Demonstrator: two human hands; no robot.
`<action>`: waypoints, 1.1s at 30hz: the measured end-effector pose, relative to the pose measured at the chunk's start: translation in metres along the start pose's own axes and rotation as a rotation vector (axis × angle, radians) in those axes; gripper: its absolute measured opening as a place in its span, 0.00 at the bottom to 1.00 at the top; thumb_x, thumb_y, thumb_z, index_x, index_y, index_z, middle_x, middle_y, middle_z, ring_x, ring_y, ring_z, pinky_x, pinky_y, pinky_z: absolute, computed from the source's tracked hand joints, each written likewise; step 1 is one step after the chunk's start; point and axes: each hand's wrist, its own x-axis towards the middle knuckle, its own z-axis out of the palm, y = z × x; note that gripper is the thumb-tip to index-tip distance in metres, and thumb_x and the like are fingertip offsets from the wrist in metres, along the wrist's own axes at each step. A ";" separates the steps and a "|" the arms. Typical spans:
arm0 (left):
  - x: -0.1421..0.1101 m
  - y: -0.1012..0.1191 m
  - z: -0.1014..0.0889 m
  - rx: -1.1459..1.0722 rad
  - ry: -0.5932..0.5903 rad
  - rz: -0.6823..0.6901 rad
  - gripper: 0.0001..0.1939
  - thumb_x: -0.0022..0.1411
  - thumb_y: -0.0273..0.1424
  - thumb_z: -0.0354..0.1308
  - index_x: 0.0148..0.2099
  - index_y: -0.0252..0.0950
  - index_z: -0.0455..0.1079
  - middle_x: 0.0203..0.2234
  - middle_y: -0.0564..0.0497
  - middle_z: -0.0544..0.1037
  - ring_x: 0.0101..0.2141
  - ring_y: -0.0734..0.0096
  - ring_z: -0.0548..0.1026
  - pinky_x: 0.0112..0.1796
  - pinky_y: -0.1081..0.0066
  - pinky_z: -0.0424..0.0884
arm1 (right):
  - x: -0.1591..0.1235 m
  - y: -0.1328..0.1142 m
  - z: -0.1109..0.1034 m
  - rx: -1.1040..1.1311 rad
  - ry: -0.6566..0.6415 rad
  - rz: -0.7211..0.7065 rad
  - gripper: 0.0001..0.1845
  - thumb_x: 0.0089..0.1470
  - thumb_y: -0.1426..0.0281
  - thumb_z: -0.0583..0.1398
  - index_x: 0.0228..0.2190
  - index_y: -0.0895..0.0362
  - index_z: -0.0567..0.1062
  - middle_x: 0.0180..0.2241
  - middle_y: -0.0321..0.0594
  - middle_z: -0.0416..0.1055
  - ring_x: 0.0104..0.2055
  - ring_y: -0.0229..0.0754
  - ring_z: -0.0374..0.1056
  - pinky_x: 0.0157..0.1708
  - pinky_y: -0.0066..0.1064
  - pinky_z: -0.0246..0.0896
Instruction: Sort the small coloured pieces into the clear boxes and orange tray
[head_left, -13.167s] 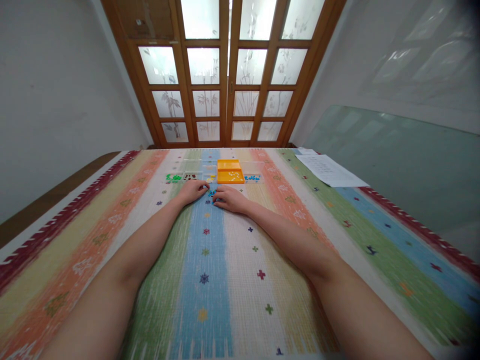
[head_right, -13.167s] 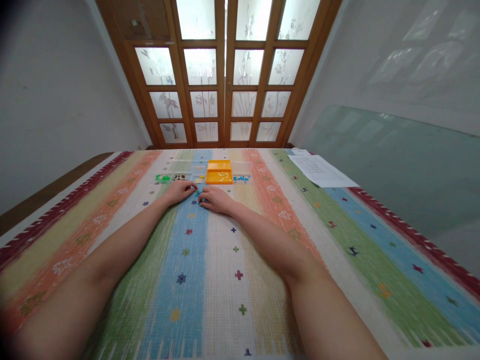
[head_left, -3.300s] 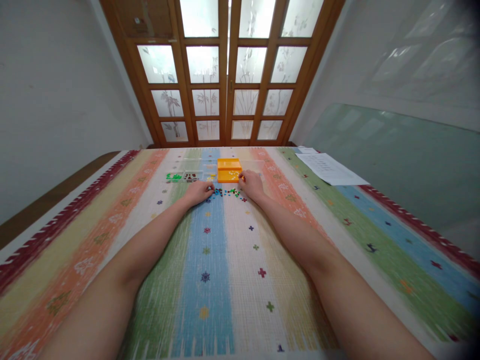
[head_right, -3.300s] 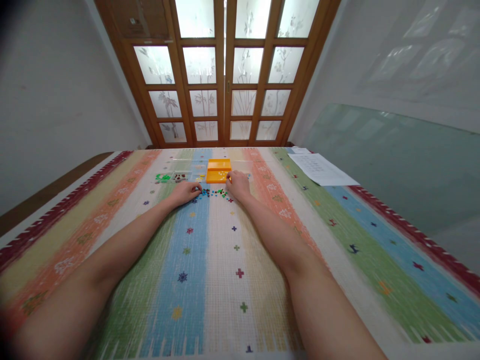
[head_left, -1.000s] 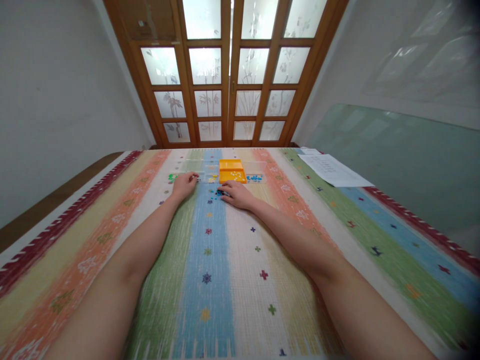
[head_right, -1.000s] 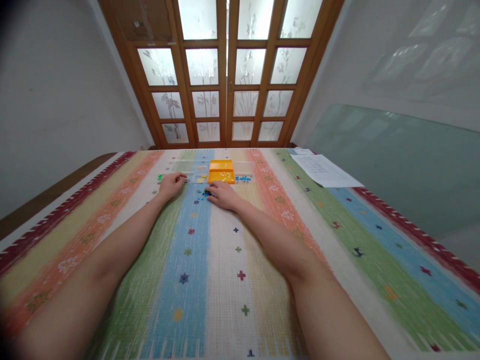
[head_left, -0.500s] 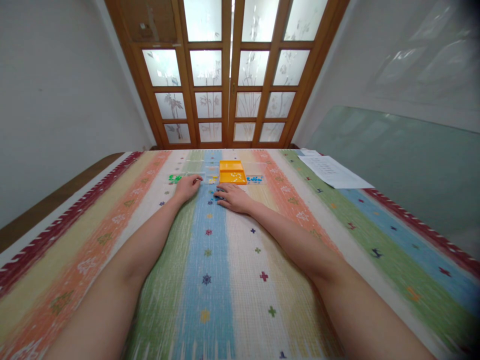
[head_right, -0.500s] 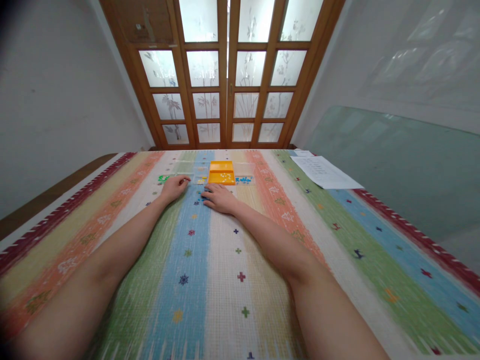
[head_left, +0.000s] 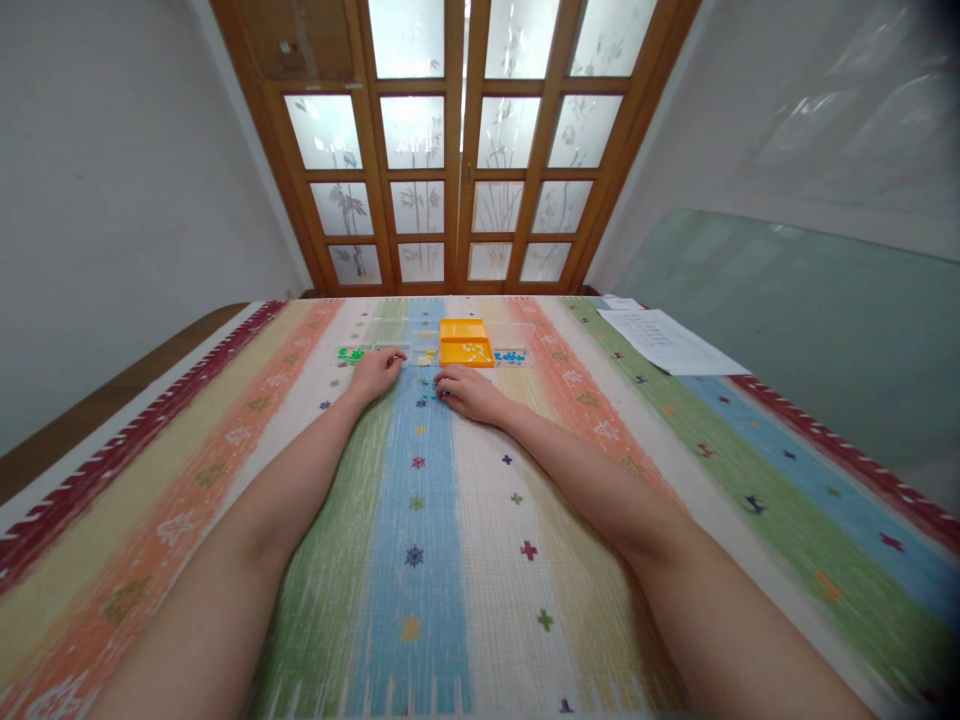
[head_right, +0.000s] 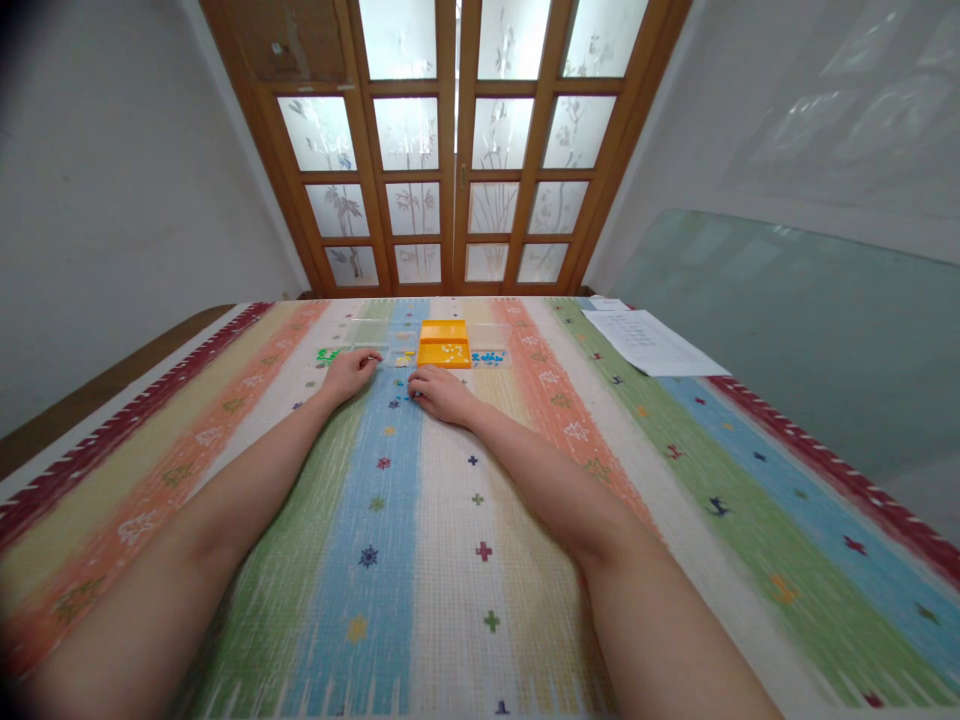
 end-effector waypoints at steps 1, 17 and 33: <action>0.000 0.000 0.000 0.001 -0.001 0.001 0.17 0.67 0.35 0.53 0.48 0.39 0.82 0.30 0.48 0.82 0.30 0.64 0.74 0.35 0.68 0.63 | 0.000 0.001 0.001 0.007 0.007 -0.013 0.10 0.64 0.75 0.59 0.42 0.53 0.80 0.50 0.45 0.75 0.55 0.48 0.68 0.57 0.42 0.62; 0.001 -0.002 0.003 -0.005 -0.006 0.027 0.17 0.67 0.34 0.54 0.49 0.38 0.82 0.30 0.48 0.82 0.31 0.62 0.75 0.36 0.68 0.66 | -0.001 0.007 0.001 0.113 0.001 -0.028 0.07 0.62 0.74 0.61 0.39 0.54 0.80 0.51 0.46 0.75 0.55 0.48 0.68 0.58 0.44 0.62; 0.001 0.022 0.001 -0.075 -0.248 0.224 0.16 0.66 0.37 0.56 0.46 0.38 0.82 0.25 0.51 0.77 0.28 0.68 0.71 0.33 0.70 0.61 | -0.003 0.014 0.002 0.096 0.065 0.068 0.06 0.65 0.73 0.60 0.39 0.55 0.79 0.45 0.45 0.76 0.51 0.48 0.68 0.54 0.41 0.62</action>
